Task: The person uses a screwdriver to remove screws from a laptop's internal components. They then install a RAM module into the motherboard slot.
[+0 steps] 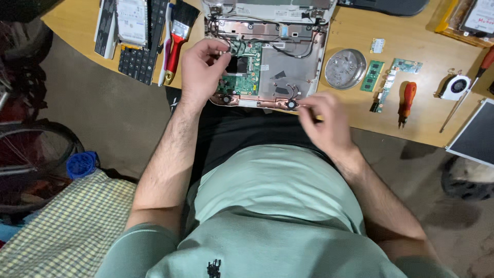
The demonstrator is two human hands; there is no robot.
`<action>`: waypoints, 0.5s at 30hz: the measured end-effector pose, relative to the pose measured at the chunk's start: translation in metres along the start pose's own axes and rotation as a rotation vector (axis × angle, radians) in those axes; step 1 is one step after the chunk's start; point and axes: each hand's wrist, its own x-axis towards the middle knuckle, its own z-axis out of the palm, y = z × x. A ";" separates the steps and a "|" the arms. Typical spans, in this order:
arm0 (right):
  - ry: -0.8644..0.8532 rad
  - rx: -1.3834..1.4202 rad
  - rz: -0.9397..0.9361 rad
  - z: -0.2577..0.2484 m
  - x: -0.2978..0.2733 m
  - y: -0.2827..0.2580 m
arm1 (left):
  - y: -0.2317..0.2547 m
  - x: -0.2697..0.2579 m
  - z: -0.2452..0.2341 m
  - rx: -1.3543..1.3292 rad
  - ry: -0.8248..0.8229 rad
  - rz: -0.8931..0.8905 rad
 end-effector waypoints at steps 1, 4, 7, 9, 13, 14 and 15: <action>-0.006 0.000 -0.004 0.003 0.011 -0.014 | 0.002 -0.003 -0.002 -0.001 0.007 -0.003; -0.055 0.137 -0.101 0.018 0.047 -0.045 | 0.002 -0.009 -0.006 -0.090 -0.012 -0.153; -0.179 0.154 0.024 0.038 0.085 -0.062 | -0.009 -0.014 -0.002 -0.191 -0.029 -0.179; -0.305 0.226 0.293 0.046 0.115 -0.085 | -0.014 -0.016 -0.001 -0.238 -0.004 -0.239; -0.338 0.160 0.419 0.063 0.149 -0.105 | -0.027 -0.017 0.003 -0.348 -0.009 -0.206; -0.311 0.249 0.475 0.067 0.155 -0.106 | -0.026 -0.017 0.002 -0.348 -0.029 -0.209; -0.282 0.338 0.530 0.071 0.160 -0.106 | -0.026 -0.017 0.002 -0.347 -0.049 -0.212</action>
